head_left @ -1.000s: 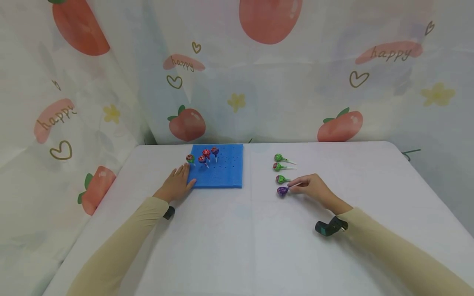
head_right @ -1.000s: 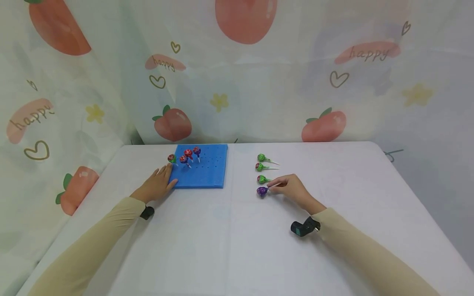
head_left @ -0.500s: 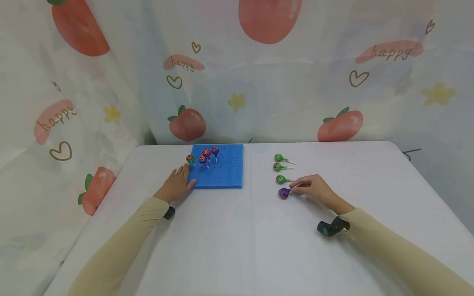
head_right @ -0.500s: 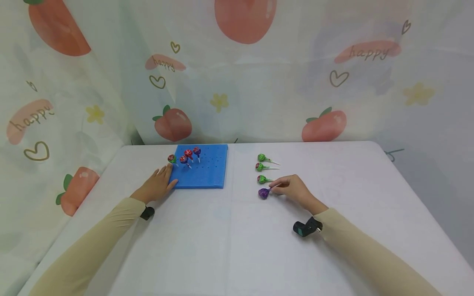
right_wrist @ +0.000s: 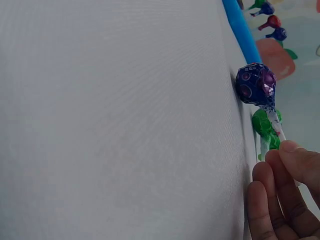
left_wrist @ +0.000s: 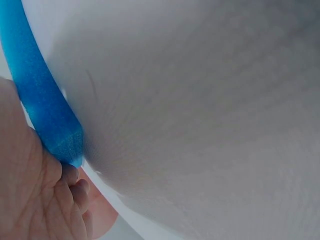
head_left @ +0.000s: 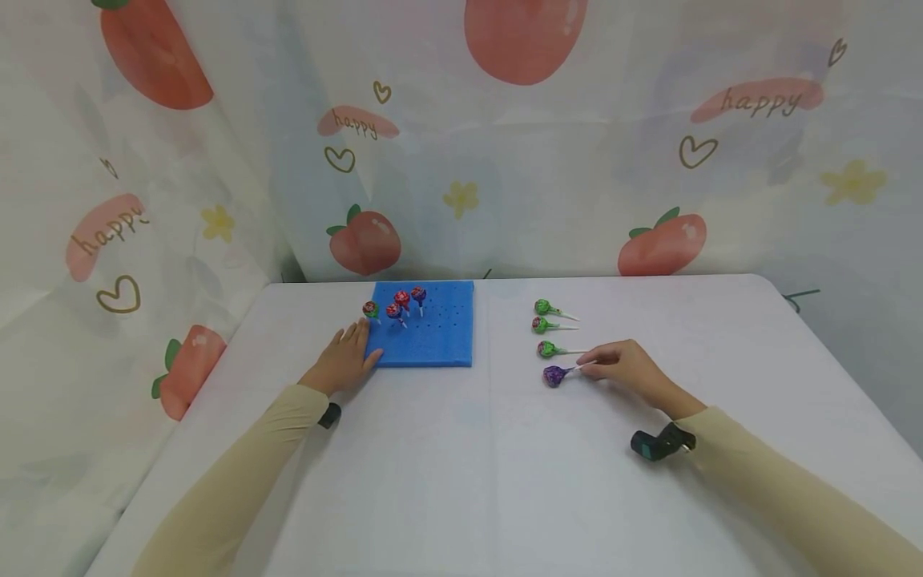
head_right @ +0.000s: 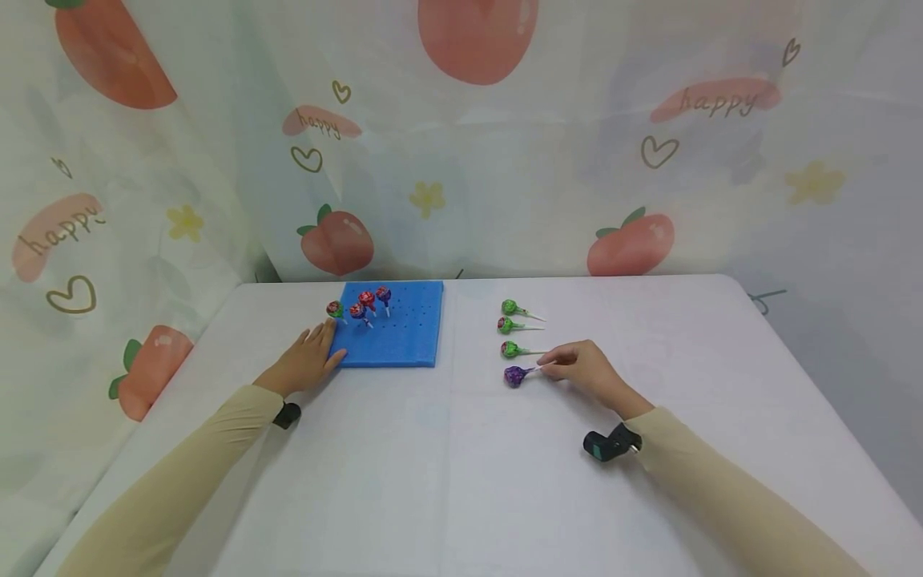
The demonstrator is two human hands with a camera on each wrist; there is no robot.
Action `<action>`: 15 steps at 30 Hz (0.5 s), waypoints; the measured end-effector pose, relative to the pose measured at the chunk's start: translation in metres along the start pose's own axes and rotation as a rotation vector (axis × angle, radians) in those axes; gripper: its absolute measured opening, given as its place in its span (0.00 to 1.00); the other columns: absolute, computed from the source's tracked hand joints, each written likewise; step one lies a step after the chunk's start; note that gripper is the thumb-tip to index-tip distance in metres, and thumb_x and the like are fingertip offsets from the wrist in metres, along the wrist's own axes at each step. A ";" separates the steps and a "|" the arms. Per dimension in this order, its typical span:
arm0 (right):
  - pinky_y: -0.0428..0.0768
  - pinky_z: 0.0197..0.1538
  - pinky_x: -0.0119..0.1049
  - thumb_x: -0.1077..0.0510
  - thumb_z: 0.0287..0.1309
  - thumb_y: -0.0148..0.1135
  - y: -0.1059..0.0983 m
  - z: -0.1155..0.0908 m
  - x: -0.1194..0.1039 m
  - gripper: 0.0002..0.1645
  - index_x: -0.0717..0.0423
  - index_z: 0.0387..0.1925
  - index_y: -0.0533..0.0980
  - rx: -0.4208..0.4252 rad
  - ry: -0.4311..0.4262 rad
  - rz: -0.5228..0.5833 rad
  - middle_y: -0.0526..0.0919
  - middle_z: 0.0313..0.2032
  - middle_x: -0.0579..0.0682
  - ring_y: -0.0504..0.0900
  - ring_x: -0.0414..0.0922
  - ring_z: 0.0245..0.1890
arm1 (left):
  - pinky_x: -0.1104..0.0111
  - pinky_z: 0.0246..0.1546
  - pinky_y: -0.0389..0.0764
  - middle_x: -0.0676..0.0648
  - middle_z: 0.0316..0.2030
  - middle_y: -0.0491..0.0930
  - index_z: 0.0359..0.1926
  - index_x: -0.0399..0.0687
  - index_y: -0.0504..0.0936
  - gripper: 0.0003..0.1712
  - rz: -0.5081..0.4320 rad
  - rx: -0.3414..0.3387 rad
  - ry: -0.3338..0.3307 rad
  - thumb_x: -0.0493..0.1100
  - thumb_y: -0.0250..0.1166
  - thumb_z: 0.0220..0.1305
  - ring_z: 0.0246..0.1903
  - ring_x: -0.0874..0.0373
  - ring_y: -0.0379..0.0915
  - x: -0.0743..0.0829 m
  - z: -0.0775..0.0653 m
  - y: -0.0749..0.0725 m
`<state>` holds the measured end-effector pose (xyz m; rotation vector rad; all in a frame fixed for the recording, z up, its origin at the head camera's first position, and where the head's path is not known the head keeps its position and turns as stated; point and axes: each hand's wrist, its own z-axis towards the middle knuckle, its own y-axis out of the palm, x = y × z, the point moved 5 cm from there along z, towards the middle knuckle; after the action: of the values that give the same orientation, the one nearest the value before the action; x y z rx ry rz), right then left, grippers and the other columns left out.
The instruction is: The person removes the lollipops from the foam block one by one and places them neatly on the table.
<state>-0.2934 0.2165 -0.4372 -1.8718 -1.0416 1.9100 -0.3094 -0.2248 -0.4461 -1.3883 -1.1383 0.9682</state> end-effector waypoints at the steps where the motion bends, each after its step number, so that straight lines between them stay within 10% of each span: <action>1: 0.75 0.36 0.29 0.56 0.56 0.65 -0.001 -0.001 0.001 0.14 0.59 0.42 0.83 0.003 0.004 -0.003 0.85 0.42 0.57 0.77 0.41 0.37 | 0.48 0.71 0.47 0.31 0.71 0.46 0.70 0.26 0.44 0.41 0.001 -0.001 0.001 0.55 0.42 0.73 0.72 0.39 0.43 0.000 0.000 0.000; 15: 0.75 0.28 0.26 0.62 0.51 0.67 0.009 0.002 -0.006 0.06 0.60 0.33 0.85 0.053 -0.082 -0.087 0.86 0.31 0.55 0.75 0.36 0.26 | 0.48 0.71 0.48 0.32 0.71 0.47 0.70 0.27 0.44 0.42 0.003 0.009 -0.002 0.55 0.44 0.72 0.72 0.38 0.44 0.000 0.000 0.000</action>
<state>-0.2924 0.2058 -0.4385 -1.7042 -1.0672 1.9595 -0.3091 -0.2245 -0.4463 -1.3825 -1.1324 0.9757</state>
